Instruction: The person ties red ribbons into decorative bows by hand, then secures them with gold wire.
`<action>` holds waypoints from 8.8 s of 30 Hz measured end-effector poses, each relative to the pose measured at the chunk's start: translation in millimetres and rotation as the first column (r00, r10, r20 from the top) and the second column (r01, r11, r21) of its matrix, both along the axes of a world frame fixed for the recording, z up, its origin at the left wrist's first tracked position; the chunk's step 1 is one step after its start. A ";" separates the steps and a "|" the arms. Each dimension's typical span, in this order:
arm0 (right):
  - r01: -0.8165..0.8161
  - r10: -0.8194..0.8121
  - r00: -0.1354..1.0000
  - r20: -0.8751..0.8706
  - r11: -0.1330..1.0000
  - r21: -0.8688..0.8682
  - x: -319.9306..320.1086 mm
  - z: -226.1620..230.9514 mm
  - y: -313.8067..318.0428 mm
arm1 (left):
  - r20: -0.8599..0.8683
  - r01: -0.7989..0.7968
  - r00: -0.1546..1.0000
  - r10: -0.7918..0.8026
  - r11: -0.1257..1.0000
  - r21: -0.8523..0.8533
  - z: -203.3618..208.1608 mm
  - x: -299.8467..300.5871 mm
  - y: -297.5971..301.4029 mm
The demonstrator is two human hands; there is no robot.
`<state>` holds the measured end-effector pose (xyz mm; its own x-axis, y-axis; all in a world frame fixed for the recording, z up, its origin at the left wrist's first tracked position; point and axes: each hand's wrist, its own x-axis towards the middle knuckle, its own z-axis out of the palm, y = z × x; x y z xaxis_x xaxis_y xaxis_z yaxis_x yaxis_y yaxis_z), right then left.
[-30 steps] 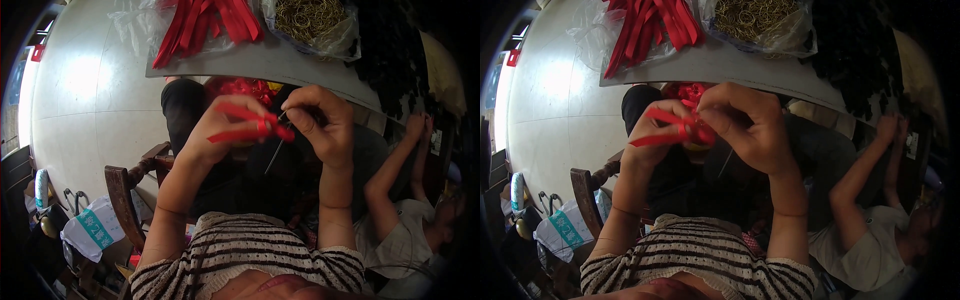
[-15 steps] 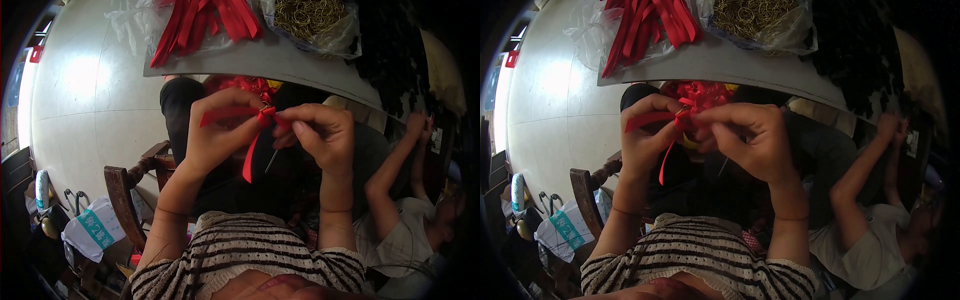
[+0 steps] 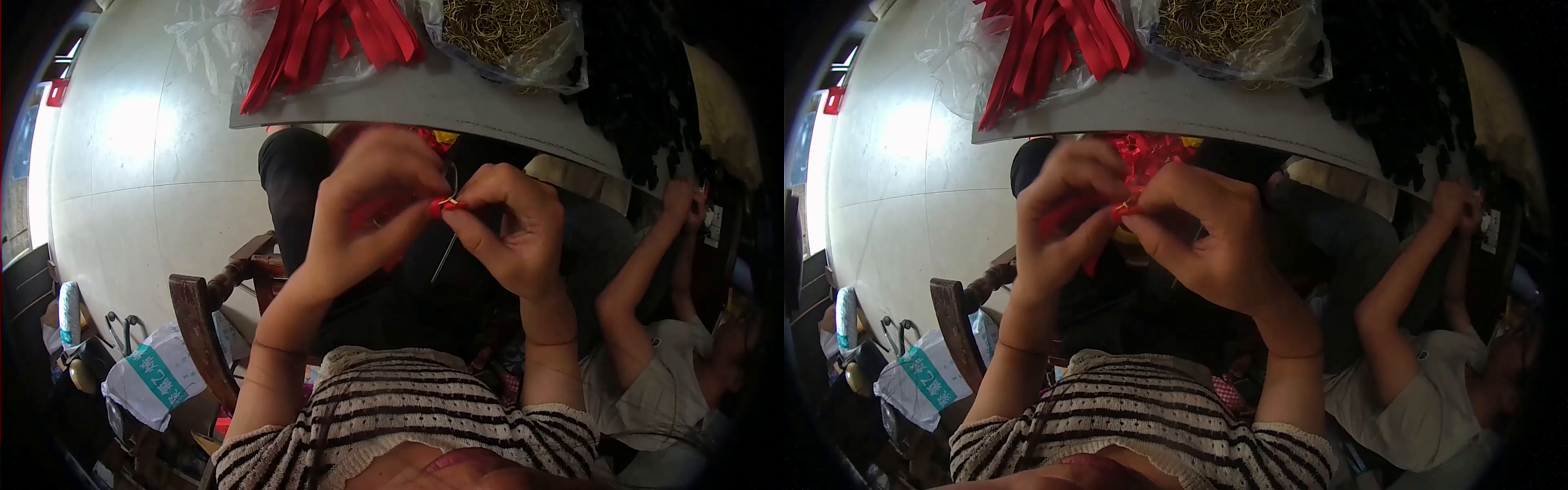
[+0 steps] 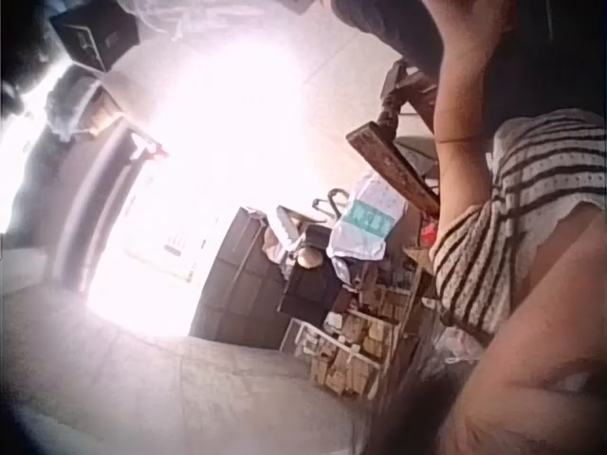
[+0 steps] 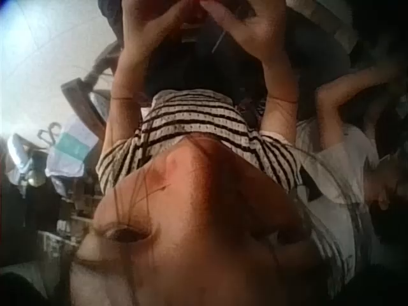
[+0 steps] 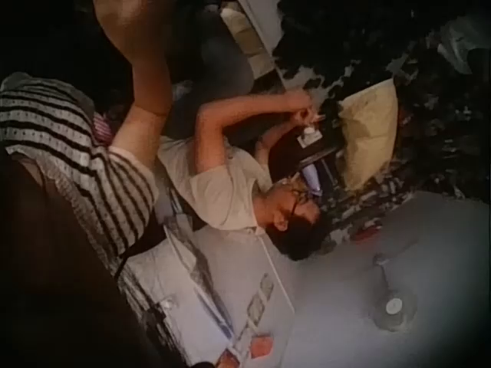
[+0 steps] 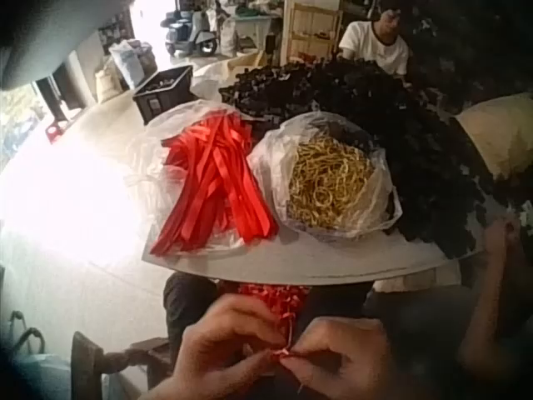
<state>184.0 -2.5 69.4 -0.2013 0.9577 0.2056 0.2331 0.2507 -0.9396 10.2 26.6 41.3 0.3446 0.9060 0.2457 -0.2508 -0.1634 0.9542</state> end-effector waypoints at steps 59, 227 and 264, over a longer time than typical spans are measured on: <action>0.041 -0.042 0.999 -0.010 0.997 -0.063 5.7 -5.0 19.6 | -0.036 0.079 0.995 -0.095 0.943 -0.323 -3.2 -10.2 3.8; 0.054 -0.119 0.944 -0.307 0.976 -0.210 -33.2 -45.5 1.4 | -0.017 -0.135 0.990 0.138 0.922 -0.364 -25.8 -9.3 -32.5; 0.225 -0.430 0.830 0.356 0.842 0.491 -23.0 -20.2 -4.9 | 0.103 -0.031 0.991 0.088 0.887 -0.460 -25.3 -18.2 -35.4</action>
